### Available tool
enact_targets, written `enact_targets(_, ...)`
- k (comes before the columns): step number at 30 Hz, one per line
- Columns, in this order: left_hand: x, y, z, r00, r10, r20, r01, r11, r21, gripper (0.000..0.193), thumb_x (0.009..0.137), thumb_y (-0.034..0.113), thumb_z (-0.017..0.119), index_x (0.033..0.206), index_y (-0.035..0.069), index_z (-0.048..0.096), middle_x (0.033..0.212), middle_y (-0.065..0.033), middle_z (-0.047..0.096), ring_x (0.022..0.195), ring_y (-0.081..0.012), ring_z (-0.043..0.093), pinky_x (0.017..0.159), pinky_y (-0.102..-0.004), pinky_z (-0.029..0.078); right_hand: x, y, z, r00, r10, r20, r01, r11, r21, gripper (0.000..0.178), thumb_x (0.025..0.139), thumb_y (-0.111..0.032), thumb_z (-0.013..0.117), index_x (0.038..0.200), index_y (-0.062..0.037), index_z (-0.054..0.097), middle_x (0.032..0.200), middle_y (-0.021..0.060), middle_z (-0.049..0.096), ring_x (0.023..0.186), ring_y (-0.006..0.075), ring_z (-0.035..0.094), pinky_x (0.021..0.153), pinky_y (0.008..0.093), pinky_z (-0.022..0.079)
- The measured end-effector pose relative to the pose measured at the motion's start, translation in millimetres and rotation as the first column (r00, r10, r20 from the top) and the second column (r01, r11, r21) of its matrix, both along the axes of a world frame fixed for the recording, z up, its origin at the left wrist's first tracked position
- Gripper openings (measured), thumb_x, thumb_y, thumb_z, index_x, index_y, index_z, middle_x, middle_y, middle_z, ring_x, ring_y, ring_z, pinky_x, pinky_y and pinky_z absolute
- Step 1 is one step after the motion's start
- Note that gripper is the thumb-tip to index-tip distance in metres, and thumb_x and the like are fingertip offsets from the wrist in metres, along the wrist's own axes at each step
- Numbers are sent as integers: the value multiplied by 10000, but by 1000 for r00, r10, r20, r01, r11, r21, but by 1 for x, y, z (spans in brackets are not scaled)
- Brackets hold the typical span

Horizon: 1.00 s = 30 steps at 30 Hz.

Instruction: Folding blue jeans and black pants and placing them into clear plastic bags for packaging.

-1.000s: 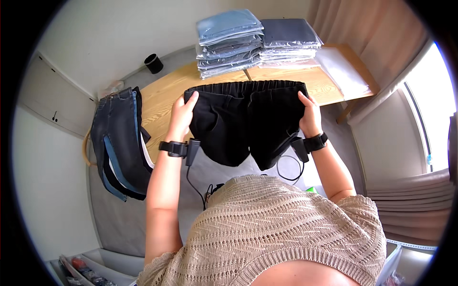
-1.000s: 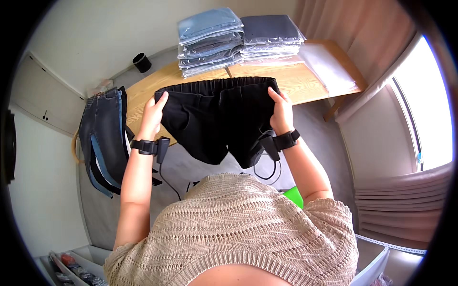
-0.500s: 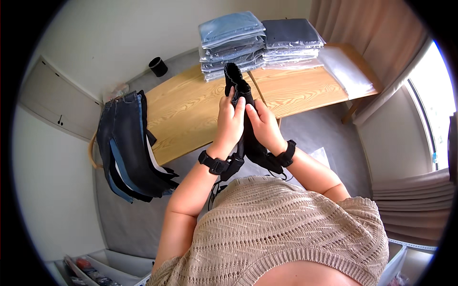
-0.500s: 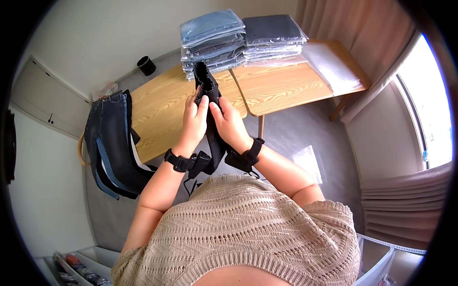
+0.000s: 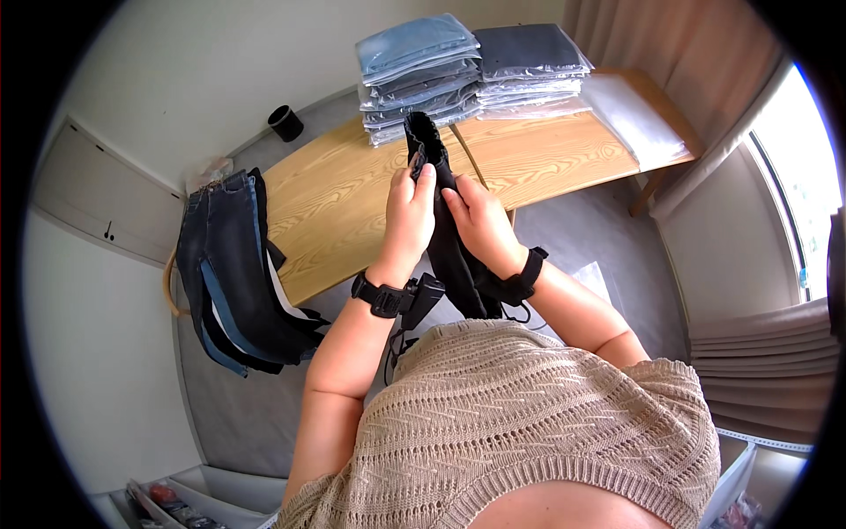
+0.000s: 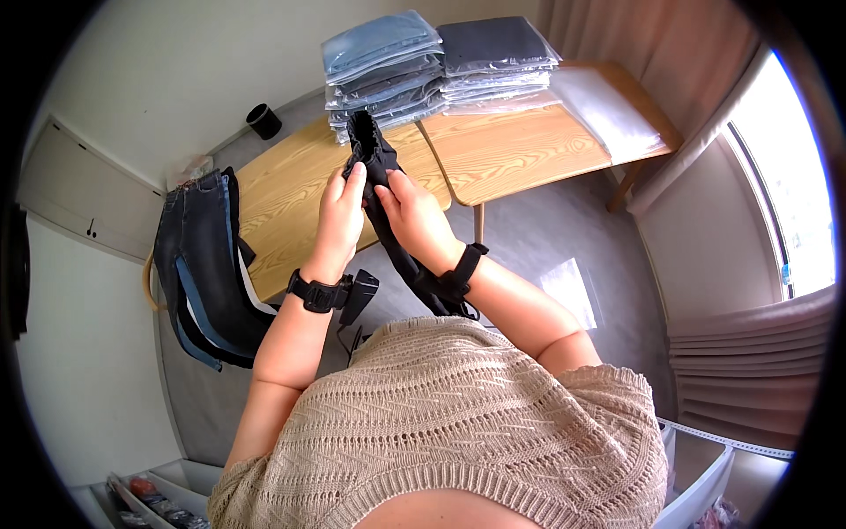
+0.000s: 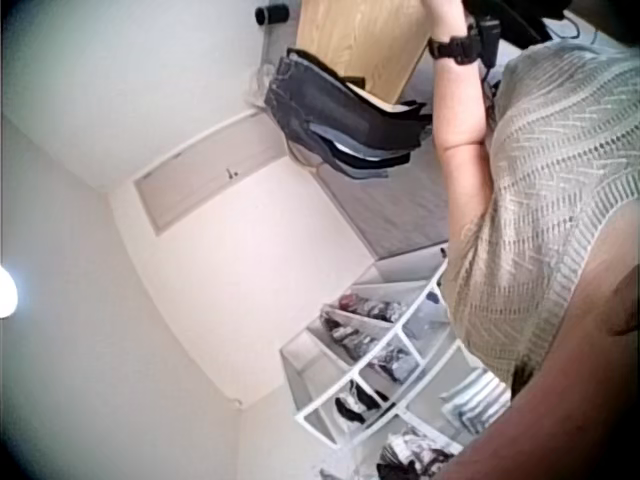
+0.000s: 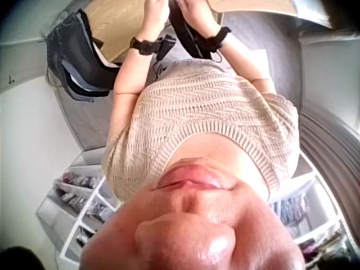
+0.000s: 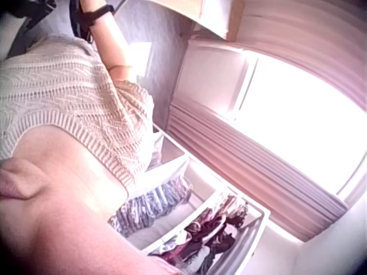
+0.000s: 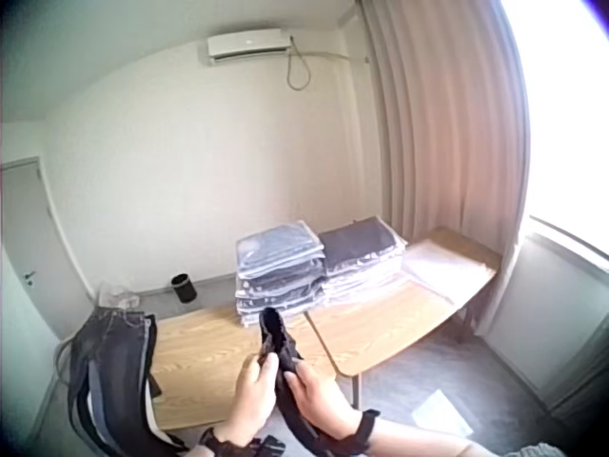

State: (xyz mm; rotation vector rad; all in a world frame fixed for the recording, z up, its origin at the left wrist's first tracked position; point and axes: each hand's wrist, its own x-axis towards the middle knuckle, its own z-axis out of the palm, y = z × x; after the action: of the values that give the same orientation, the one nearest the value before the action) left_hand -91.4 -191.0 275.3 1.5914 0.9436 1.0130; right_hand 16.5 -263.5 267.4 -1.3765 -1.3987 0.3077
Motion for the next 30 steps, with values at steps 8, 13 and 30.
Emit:
enact_targets(8, -2, -5, 2, 996, -44, -81, 53, 992, 115, 353, 967, 268, 434, 1142, -30, 509, 993, -159, 551, 921, -276, 535, 817, -362, 413, 0, 0, 0, 1000, -8, -9, 9, 1000, 25, 154, 889, -128, 533, 946, 13, 508, 822, 237, 561, 772, 426, 552, 645, 445, 444)
enact_targets(13, -15, -21, 25, 905, -317, 284, 371, 914, -164, 508, 965, 364, 454, 1328, 16, 383, 1020, -23, 510, 961, -128, 474, 875, -277, 384, 12, -13, 14, 989, 84, 119, -90, 995, 44, 407, 772, -254, 701, 1033, 10, 535, 844, 213, 598, 780, 369, 602, 677, 398, 476)
enact_targets(30, -26, 25, 65, 739, 82, -668, 578, 432, 692, 817, 560, 243, 830, 1289, 156, 472, 1017, -57, 613, 1011, -260, 559, 971, -440, 382, 45, -19, -5, 895, 300, -331, -329, 944, -33, 158, 795, -60, 655, 840, 10, 521, 722, 58, 540, 693, 107, 472, 637, 273, 410)
